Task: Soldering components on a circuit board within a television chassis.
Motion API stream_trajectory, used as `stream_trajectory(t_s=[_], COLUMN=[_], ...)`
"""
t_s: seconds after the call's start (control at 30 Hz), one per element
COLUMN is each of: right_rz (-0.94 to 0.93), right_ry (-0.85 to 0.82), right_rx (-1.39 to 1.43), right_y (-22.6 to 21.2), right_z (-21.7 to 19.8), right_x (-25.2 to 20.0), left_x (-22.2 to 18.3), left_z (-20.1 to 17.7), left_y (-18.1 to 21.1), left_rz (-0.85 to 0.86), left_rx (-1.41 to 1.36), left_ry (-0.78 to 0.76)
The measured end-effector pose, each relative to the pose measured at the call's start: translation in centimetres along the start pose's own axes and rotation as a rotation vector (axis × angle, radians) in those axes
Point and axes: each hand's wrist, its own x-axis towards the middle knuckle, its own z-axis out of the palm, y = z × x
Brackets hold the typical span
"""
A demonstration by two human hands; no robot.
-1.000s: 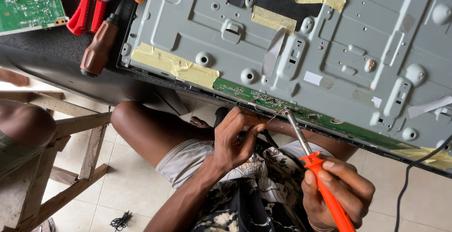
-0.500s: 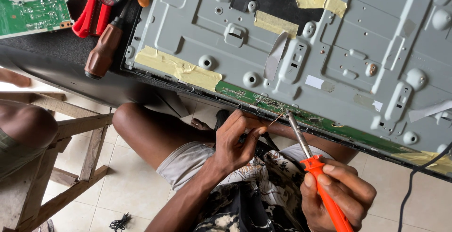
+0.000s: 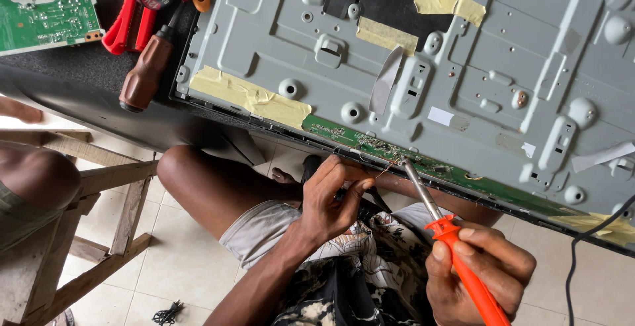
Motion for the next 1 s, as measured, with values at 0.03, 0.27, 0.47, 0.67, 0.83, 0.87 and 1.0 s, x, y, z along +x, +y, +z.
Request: stream_trajectory(t_s=[0.03, 0.27, 0.47, 0.67, 0.83, 0.87, 1.0], right_rz=[0.021, 0.149, 0.187, 0.11, 0.049, 0.045, 0.02], right_ry=[0.011, -0.011, 0.041, 0.055, 0.085, 0.089, 0.093], right_rx=[-0.01, -0.033, -0.067, -0.039, -0.059, -0.061, -0.052], right_y=[-0.1, -0.3, -0.1, 0.4, 0.7, 0.8, 1.2], right_z=[0.1, -0.4, -0.1, 0.0, 0.3, 0.2, 0.3], right_x=[0.0, -0.4, -0.8, -1.1, -1.3, -1.3, -1.3], left_x=[0.0, 0.0, -0.2, -0.2, 0.0, -0.1, 0.1], left_z=[0.0, 0.0, -0.1, -0.2, -0.3, -0.2, -0.2], left_y=[0.0, -0.1, -0.1, -0.1, 0.1, 0.1, 0.2], left_rz=[-0.005, -0.005, -0.011, 0.006, -0.018, -0.013, 0.01], left_rx=[0.002, -0.014, -0.013, 0.006, 0.019, 0.016, 0.063], left_ry=[0.001, -0.001, -0.007, -0.019, -0.028, -0.029, -0.041])
